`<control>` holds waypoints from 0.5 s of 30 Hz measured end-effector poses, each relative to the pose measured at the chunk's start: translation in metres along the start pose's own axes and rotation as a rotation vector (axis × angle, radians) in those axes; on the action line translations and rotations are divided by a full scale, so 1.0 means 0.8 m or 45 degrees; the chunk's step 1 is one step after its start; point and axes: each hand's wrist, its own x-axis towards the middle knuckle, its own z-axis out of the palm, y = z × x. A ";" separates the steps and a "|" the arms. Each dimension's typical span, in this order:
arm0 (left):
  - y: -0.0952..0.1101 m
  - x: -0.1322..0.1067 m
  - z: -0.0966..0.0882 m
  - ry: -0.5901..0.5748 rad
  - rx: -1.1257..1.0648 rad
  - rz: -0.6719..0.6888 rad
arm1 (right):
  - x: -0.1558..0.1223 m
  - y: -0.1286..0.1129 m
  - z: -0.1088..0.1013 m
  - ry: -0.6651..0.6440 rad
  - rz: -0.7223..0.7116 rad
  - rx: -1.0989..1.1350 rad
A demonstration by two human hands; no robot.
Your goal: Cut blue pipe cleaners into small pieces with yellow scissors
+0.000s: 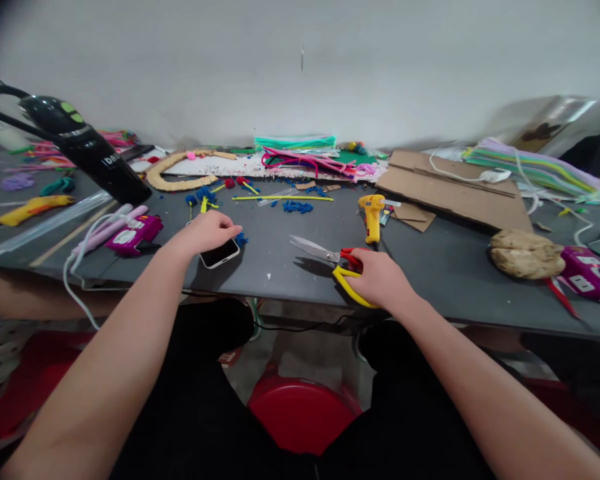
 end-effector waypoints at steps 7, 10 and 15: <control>0.010 0.005 -0.016 -0.166 0.253 -0.206 | -0.015 -0.014 -0.011 -0.118 0.009 -0.177; 0.009 0.007 -0.028 -0.129 0.298 -0.304 | -0.017 -0.016 -0.016 -0.149 0.063 -0.235; 0.006 0.003 -0.038 0.025 0.238 -0.276 | -0.014 -0.022 -0.021 -0.027 0.011 -0.257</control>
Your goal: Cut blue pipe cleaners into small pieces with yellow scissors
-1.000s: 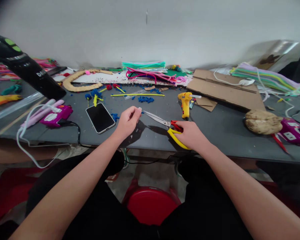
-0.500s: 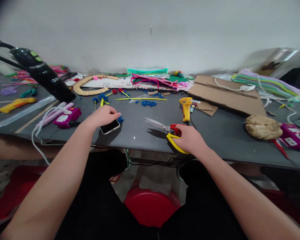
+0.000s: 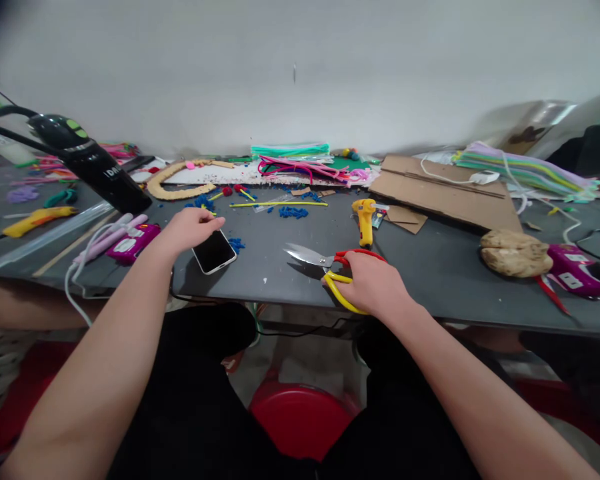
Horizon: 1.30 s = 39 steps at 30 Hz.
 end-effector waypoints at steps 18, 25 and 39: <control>0.089 -0.074 0.038 0.039 -0.080 0.444 | -0.018 -0.021 -0.013 0.253 -0.127 -0.081; 0.085 -0.046 0.023 0.222 -0.273 0.419 | -0.030 0.003 -0.020 0.178 -0.076 -0.024; 0.133 0.078 0.081 0.030 -0.174 0.284 | -0.054 0.019 -0.038 0.133 0.020 -0.073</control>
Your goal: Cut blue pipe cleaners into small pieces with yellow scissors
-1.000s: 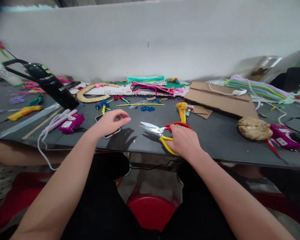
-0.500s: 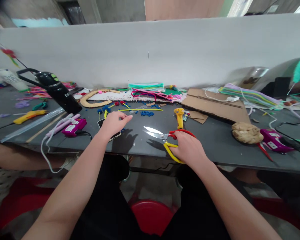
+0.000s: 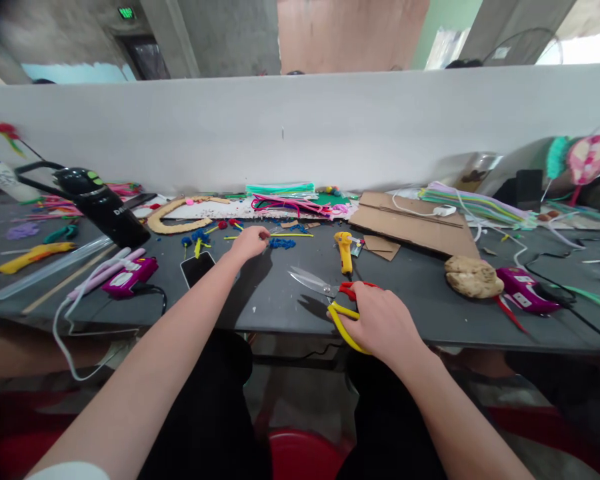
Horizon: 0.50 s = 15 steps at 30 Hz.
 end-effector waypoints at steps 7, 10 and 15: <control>-0.019 0.021 0.013 -0.080 0.018 -0.050 | 0.003 0.018 0.007 0.008 0.079 0.146; -0.019 0.024 0.015 -0.081 0.023 -0.089 | 0.004 0.019 0.007 0.011 0.116 0.193; -0.012 0.030 0.021 -0.070 0.011 -0.105 | 0.006 0.012 0.007 -0.029 0.141 0.252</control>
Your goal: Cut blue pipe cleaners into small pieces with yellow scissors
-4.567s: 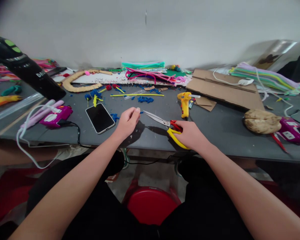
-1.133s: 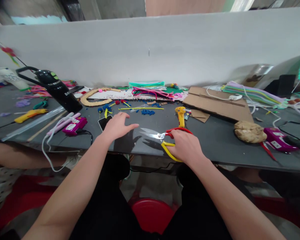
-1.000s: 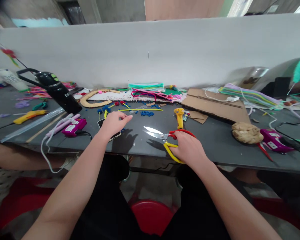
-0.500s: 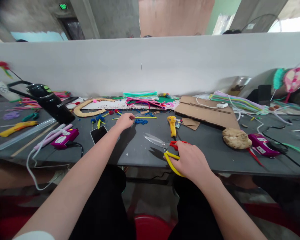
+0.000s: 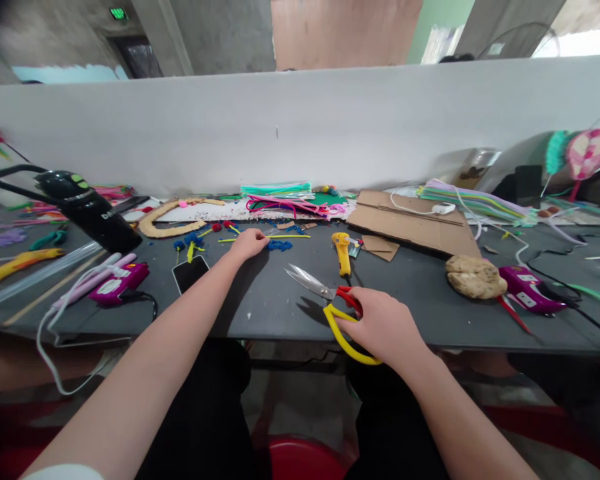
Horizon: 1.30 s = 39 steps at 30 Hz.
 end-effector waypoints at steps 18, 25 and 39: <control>-0.004 -0.038 -0.021 0.274 -0.422 0.264 | 0.064 0.012 0.030 0.012 -0.101 0.161; -0.007 -0.147 -0.010 0.103 -0.888 0.316 | 0.064 0.017 0.052 0.043 -0.264 0.159; -0.021 -0.206 0.014 -0.076 -1.019 0.201 | 0.037 0.002 0.065 0.187 -0.373 0.129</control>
